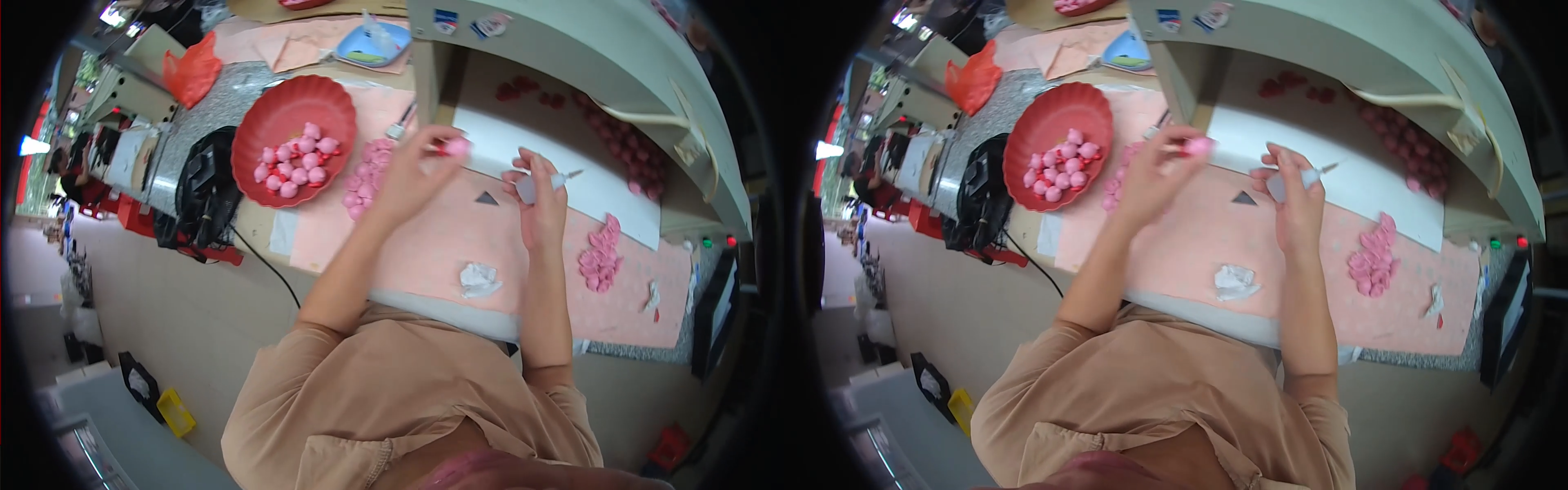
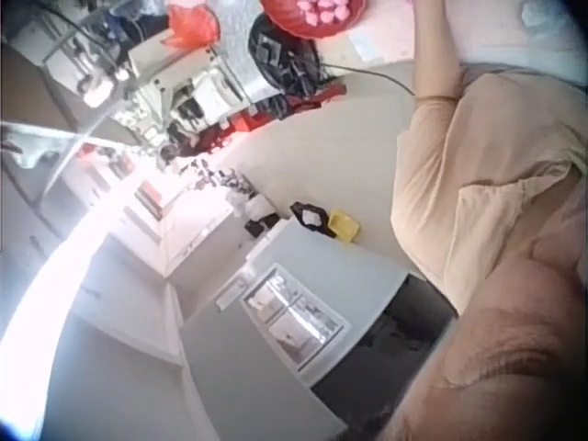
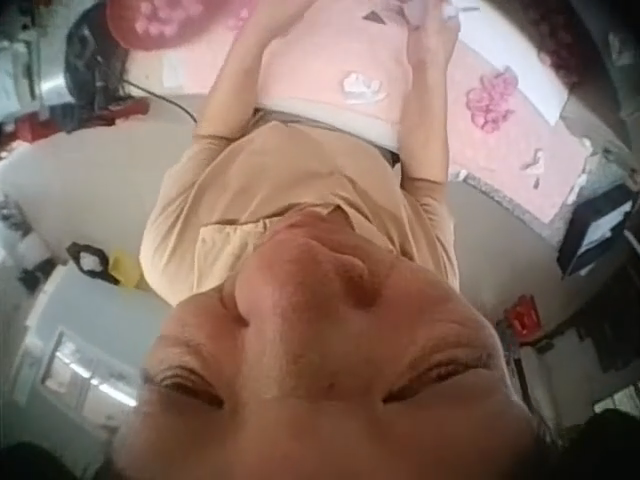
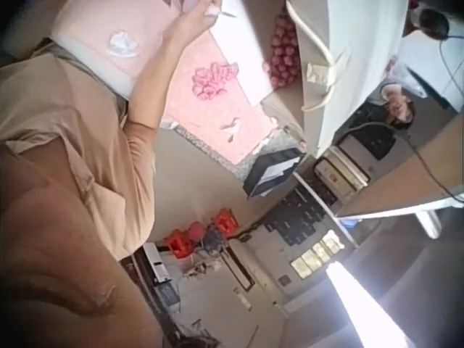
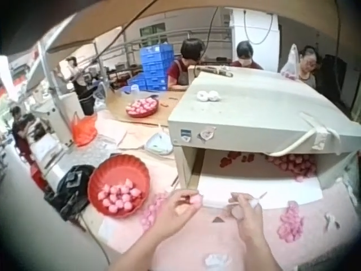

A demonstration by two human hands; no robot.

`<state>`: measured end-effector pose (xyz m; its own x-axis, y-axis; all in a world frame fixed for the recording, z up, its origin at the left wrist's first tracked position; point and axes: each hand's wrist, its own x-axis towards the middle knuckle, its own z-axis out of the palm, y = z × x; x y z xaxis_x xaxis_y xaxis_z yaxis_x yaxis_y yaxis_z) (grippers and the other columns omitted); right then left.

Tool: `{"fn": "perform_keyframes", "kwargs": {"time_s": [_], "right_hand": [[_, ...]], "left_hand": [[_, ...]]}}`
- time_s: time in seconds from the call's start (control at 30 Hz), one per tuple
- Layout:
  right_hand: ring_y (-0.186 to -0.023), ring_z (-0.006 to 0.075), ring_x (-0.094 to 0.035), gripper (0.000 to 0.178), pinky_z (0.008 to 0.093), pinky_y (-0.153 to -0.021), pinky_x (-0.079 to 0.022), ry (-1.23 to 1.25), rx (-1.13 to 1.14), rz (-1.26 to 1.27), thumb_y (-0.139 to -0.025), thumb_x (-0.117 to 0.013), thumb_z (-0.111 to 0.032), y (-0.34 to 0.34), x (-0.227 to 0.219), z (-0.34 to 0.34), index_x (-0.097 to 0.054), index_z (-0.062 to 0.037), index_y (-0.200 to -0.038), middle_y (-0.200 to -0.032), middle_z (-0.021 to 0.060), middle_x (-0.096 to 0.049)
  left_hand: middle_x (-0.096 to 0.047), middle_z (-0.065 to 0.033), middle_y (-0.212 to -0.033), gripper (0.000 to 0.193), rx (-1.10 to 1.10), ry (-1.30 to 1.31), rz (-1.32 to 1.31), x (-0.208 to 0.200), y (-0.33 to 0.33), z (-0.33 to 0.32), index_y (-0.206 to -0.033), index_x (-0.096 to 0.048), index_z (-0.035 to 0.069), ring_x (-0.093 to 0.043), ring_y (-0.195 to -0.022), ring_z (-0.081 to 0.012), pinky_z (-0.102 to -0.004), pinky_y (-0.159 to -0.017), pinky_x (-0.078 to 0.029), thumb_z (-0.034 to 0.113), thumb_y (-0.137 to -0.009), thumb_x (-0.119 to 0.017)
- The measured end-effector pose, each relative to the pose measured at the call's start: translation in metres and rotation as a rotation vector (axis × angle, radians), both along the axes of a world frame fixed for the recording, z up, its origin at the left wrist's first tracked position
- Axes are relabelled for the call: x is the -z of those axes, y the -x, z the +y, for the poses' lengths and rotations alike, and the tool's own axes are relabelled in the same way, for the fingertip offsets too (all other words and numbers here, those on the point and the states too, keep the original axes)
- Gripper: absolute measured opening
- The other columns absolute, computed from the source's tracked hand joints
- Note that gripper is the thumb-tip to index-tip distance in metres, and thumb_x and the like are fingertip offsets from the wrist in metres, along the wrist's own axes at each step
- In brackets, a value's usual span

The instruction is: Applying glue and assembling small pink toy components at a factory workbench.

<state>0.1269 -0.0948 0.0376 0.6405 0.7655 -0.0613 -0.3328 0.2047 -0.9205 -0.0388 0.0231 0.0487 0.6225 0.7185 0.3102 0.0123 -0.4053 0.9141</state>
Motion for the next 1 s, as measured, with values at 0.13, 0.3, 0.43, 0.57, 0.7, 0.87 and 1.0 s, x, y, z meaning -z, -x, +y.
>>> {"fn": "perform_keyframes", "kwargs": {"time_s": [0.13,0.3,0.43,0.57,0.7,0.87,1.0], "right_hand": [[-0.065,0.0127,-0.062,0.05,0.0227,-0.051,-0.045,0.099,-0.074,-0.137,-0.096,-0.049,-0.043,-0.005,-0.024,-0.015,-0.059,0.0039,-0.112,-0.086,0.0078,-0.064],[-0.061,0.0055,-0.055,0.026,0.021,-0.048,-0.04,0.162,0.112,-0.186,-0.094,-0.058,-0.025,-0.028,-0.02,-0.06,-0.059,-0.0019,-0.106,-0.076,0.0023,-0.061],[-0.065,0.0077,-0.053,0.021,0.0215,-0.056,-0.041,0.259,0.09,-0.276,-0.093,-0.059,-0.02,-0.039,0.003,-0.07,-0.059,-0.0012,-0.102,-0.079,0.0027,-0.06],[-0.081,0.0132,-0.061,0.023,0.0259,-0.078,-0.048,0.261,-0.063,-0.682,-0.089,-0.062,-0.015,-0.058,0.008,-0.014,-0.062,-0.0003,-0.108,-0.084,0.0034,-0.064],[-0.101,0.0286,-0.062,0.031,0.0357,-0.088,-0.047,0.301,0.036,-1.314,-0.084,-0.06,-0.006,-0.113,0.043,0.079,-0.062,-0.0067,-0.115,-0.105,0.0102,-0.066],[-0.111,0.0278,-0.057,0.03,0.0366,-0.095,-0.042,0.473,-0.204,-1.603,-0.085,-0.051,0.0,-0.133,0.031,0.142,-0.065,-0.0124,-0.109,-0.117,0.0075,-0.062],[-0.111,0.0283,-0.058,0.027,0.0332,-0.093,-0.044,0.455,-0.231,-1.622,-0.089,-0.055,-0.012,-0.147,0.038,0.148,-0.063,-0.014,-0.115,-0.118,0.0062,-0.062]], "left_hand": [[-0.064,-0.0115,-0.101,0.029,-0.449,-0.39,0.172,-0.006,0.085,0.058,-0.107,-0.063,0.001,-0.06,-0.093,-0.0219,-0.0316,-0.084,-0.047,0.015,-0.082,-0.069],[-0.065,-0.0128,-0.108,0.028,-0.707,-0.75,0.472,0.0,0.131,0.09,-0.109,-0.064,0.002,-0.06,-0.094,-0.0247,-0.0351,-0.08,-0.047,0.017,-0.085,-0.068],[-0.065,-0.0107,-0.089,0.021,-0.398,-0.338,0.31,-0.008,0.07,0.05,-0.107,-0.065,0.002,-0.059,-0.073,-0.0184,-0.0298,-0.067,-0.048,0.011,-0.088,-0.062],[-0.065,-0.0156,-0.084,0.02,-0.219,-0.281,0.421,-0.007,0.051,0.039,-0.104,-0.064,-0.002,-0.06,-0.069,-0.0217,-0.0311,-0.066,-0.048,0.009,-0.089,-0.059],[-0.067,-0.0151,-0.091,0.022,-0.126,-0.392,0.51,0.006,0.067,0.016,-0.103,-0.065,-0.002,-0.06,-0.079,-0.0292,-0.0359,-0.072,-0.049,0.009,-0.084,-0.064],[-0.066,-0.0104,-0.097,0.027,-0.071,-0.527,0.575,0.007,0.085,0.007,-0.108,-0.066,0.003,-0.056,-0.097,-0.0271,-0.0365,-0.088,-0.043,0.011,-0.082,-0.067],[-0.066,-0.0057,-0.096,0.029,-0.003,-0.533,0.569,0.012,0.082,0.006,-0.105,-0.067,0.008,-0.054,-0.099,-0.0209,-0.036,-0.093,-0.032,0.015,-0.077,-0.072]]}}
